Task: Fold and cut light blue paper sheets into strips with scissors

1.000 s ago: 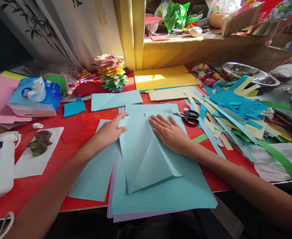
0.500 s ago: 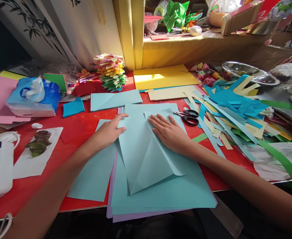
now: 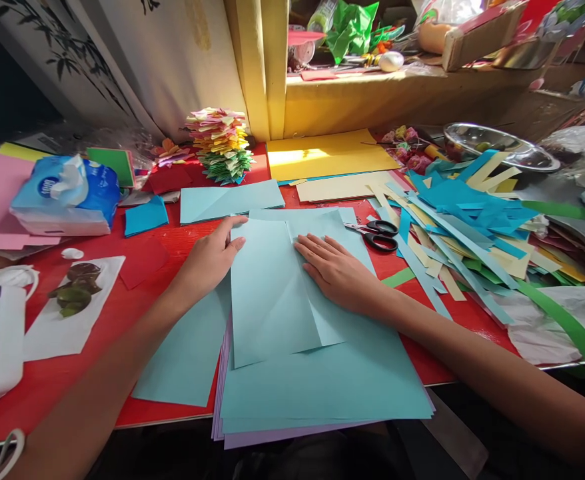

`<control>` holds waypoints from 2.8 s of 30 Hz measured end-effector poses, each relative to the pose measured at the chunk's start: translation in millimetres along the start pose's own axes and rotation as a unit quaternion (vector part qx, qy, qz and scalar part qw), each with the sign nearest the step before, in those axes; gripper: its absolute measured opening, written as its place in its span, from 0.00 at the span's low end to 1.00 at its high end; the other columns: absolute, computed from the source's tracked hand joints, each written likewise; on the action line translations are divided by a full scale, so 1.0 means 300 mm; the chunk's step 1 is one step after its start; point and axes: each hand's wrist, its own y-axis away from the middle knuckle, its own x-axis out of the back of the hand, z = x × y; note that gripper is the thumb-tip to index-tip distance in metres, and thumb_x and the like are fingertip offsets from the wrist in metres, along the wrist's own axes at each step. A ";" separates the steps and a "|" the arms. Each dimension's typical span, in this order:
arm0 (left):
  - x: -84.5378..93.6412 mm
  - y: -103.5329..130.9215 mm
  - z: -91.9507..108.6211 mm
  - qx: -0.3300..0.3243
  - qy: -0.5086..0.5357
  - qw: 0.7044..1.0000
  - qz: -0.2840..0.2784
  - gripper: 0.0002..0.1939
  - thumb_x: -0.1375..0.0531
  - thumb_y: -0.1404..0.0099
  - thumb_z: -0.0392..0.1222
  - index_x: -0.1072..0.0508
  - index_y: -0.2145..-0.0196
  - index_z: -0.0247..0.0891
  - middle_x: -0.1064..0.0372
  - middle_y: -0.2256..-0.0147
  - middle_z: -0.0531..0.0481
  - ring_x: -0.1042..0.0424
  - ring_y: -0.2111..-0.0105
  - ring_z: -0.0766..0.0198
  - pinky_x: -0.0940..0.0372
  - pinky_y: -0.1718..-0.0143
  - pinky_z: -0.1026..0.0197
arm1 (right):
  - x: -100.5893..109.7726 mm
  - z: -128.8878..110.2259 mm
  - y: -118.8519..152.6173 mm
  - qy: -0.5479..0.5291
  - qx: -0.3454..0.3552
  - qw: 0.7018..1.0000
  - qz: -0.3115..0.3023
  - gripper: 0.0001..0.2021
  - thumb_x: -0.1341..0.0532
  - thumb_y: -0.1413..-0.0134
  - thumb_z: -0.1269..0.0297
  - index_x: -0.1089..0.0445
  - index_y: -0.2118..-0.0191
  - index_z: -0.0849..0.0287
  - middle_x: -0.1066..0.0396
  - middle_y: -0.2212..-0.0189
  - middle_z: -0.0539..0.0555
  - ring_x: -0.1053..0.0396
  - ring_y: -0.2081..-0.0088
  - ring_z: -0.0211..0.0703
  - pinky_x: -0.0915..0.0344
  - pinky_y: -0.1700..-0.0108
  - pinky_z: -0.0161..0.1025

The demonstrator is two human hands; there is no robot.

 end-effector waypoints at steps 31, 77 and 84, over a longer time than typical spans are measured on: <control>-0.015 0.012 0.007 0.018 -0.030 0.996 -0.081 0.21 0.52 0.38 0.47 0.38 0.47 0.50 0.30 0.60 0.51 0.32 0.65 0.57 0.39 0.66 0.59 | -0.004 0.009 -0.060 0.045 -0.046 0.997 0.041 0.23 0.61 0.38 0.61 0.45 0.41 0.62 0.41 0.47 0.60 0.44 0.46 0.52 0.53 0.42 0.52; -0.003 0.013 0.016 -0.024 -0.015 0.999 -0.020 0.19 0.49 0.39 0.47 0.32 0.51 0.48 0.32 0.51 0.55 0.33 0.54 0.58 0.39 0.54 0.59 | -0.010 -0.008 -0.060 0.004 -0.068 0.998 -0.002 0.26 0.62 0.37 0.59 0.53 0.37 0.65 0.55 0.37 0.56 0.61 0.36 0.50 0.63 0.38 0.55; -0.002 0.001 -0.016 -0.007 -0.019 0.990 -0.137 0.25 0.48 0.41 0.50 0.36 0.46 0.51 0.37 0.47 0.53 0.38 0.47 0.54 0.41 0.50 0.56 | -0.018 -0.016 -0.064 0.052 -0.063 0.996 0.019 0.24 0.63 0.37 0.63 0.50 0.39 0.60 0.51 0.39 0.59 0.57 0.38 0.52 0.60 0.41 0.60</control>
